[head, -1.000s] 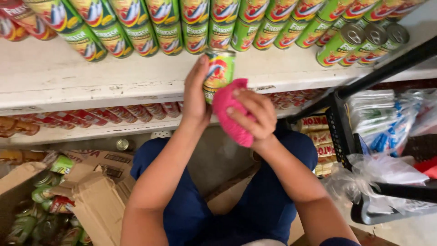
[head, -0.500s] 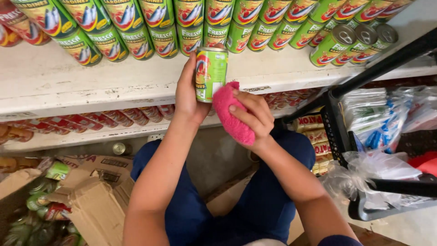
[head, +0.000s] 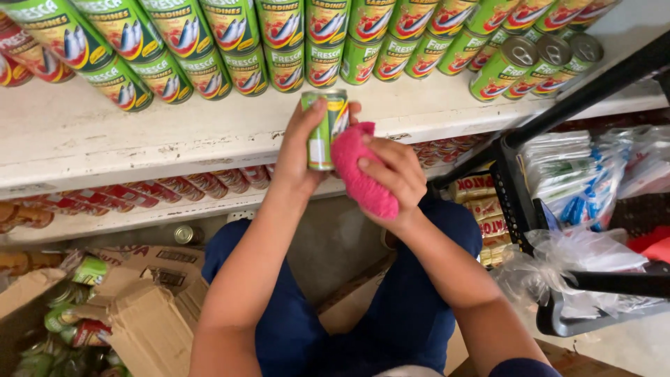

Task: Wiping dust off canned goods with a cloth and organizing them on a shelf.

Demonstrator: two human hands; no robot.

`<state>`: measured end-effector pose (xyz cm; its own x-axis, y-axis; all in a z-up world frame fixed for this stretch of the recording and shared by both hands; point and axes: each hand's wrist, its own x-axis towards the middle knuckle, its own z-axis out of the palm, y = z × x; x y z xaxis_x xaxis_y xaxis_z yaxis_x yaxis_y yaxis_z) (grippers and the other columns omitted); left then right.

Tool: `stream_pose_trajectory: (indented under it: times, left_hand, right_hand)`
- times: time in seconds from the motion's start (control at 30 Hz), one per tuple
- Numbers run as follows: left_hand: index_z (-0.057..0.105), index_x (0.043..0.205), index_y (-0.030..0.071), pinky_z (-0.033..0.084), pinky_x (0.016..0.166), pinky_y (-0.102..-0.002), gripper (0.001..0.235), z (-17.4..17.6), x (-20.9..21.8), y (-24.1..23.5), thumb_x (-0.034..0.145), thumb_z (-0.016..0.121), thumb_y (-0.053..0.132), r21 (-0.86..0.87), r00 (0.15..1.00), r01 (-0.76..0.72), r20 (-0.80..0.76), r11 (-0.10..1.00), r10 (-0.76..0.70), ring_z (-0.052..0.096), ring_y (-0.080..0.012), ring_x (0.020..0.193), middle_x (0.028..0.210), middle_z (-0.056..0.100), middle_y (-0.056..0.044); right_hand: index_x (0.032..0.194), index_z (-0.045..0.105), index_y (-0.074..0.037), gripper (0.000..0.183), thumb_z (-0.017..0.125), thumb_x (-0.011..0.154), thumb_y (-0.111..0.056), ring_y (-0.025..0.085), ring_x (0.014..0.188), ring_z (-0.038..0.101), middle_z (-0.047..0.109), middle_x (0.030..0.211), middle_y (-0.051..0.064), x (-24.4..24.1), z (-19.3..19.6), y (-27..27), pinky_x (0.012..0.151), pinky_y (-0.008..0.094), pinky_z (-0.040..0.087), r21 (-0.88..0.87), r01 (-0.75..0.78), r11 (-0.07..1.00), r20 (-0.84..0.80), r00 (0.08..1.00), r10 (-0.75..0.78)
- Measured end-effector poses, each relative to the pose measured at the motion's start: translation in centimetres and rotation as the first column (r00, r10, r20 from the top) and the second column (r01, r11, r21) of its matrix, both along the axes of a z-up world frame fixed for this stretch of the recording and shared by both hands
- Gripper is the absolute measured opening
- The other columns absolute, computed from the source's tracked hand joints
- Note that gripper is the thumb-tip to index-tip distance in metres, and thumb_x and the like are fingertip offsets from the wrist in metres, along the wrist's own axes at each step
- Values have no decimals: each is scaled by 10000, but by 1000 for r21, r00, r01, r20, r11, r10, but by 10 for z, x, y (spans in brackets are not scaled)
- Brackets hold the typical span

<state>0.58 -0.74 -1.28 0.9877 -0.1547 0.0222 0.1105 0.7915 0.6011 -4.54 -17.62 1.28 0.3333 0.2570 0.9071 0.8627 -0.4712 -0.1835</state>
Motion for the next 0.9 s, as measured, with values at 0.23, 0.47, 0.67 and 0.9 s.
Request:
stream_pose_trajectory:
  times: [0.23,0.47,0.67,0.9]
  left_hand:
    - [529,1459,3,538,984,-366,547,3,-5,4,1065,631,368,48,983,46,178,998,-54,655,-190,1107,1275,646,-124]
    - [521,1500,0,515,1070,-367,607,3,-11,-12,1100,509,457,-57,970,213,134,975,-204,647,-201,1204,1365,648,-132]
    - [523,1412,10,579,935,-438,650,21,-4,6,1059,416,545,-39,991,100,91,994,-96,717,-268,1018,1240,702,-215]
    - [578,1342,-28,584,1029,-381,596,-7,-7,-6,1060,439,477,-56,983,181,-3,982,-181,735,-253,1118,1250,721,-196]
  right_hand:
    - [1172,641,-43,489,937,784,-71,360,1102,695,690,1223,201,8,1,-7,968,429,593,-21,-7,1000,32,999,7]
    - [1213,625,-49,442,884,856,-24,358,1168,709,699,1246,172,20,-16,-13,981,414,590,247,91,965,-91,993,-71]
    - [1161,669,-50,500,955,751,-62,369,1148,695,696,1238,195,1,-8,-5,1021,459,606,-33,-51,998,7,999,51]
    - [1131,654,-34,437,889,767,15,342,1100,692,691,1175,193,15,-5,-12,964,421,580,104,103,989,-10,995,-103]
